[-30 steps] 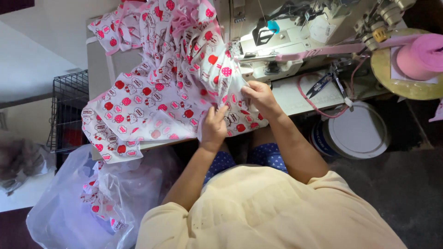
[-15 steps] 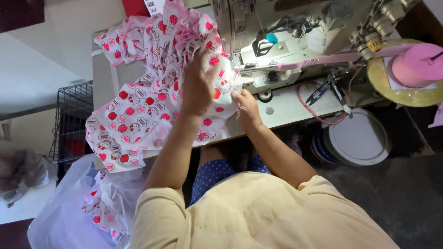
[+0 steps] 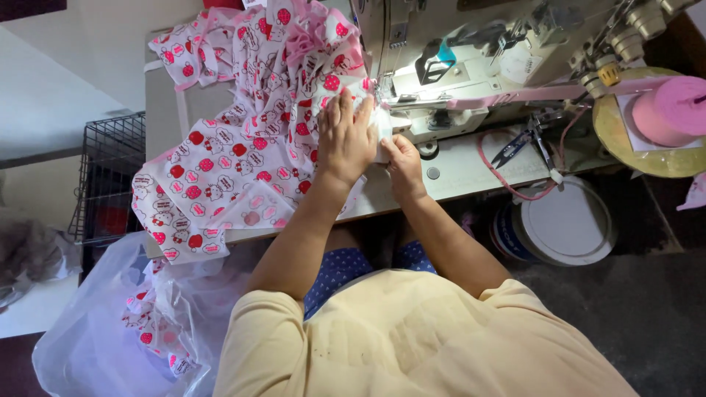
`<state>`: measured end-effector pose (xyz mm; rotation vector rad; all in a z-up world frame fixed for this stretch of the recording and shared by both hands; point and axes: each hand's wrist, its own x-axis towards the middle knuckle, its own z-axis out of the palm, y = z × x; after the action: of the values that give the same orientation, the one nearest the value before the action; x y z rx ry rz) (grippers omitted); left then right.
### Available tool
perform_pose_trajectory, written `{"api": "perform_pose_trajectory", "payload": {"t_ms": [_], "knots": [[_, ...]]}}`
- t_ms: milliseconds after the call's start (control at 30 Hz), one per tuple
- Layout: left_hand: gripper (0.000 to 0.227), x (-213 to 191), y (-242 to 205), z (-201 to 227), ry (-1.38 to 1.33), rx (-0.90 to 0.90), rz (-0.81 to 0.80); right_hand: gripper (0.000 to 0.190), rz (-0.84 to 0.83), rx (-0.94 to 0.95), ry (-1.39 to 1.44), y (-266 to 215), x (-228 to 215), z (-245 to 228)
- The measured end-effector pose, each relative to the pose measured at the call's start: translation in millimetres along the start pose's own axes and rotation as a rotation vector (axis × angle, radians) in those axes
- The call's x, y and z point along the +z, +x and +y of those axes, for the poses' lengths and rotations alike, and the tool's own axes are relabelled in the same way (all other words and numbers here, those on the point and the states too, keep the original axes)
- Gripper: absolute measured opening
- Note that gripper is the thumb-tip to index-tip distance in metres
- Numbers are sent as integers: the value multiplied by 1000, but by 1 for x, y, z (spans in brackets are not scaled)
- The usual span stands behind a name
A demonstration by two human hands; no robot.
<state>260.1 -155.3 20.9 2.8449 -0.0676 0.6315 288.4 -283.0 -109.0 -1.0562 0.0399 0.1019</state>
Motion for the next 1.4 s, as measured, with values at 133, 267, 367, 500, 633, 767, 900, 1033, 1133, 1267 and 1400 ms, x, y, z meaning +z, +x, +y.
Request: {"api": "perform_pose_trajectory", "payload": {"t_ms": [133, 267, 367, 500, 633, 767, 900, 1033, 1133, 1267, 1400], "knots": [[46, 43, 24, -11, 222, -11, 239, 18, -4, 4, 0, -21, 8, -24], [57, 44, 57, -18, 193, -156, 1, 22, -51, -47, -89, -32, 0, -29], [57, 28, 78, -24, 117, -218, -211, 22, -75, -130, -205, -40, -6, -29], [30, 35, 81, -71, -141, 85, 198, 27, -119, -319, -687, -53, -14, -42], [81, 77, 29, -144, -114, -270, 773, 18, -241, -413, -785, -60, -18, -38], [97, 131, 68, -164, -830, -1103, 181, 15, -406, -619, -1008, -65, -10, -34], [66, 58, 98, -166, -925, -782, 463, 7, -504, -785, -1094, -72, -3, -42], [59, 54, 88, -217, -748, -777, 245, 8, -467, -792, -1143, -60, -15, -22], [48, 41, 51, -245, -505, -712, -79, 9, -465, -761, -1082, -59, -12, -25], [31, 17, -33, -243, -123, -570, -546, 7, -458, -830, -1040, -61, 1, -22], [17, 6, -150, -232, 145, -32, -318, 10, -615, -860, -934, -72, 51, -21]]}}
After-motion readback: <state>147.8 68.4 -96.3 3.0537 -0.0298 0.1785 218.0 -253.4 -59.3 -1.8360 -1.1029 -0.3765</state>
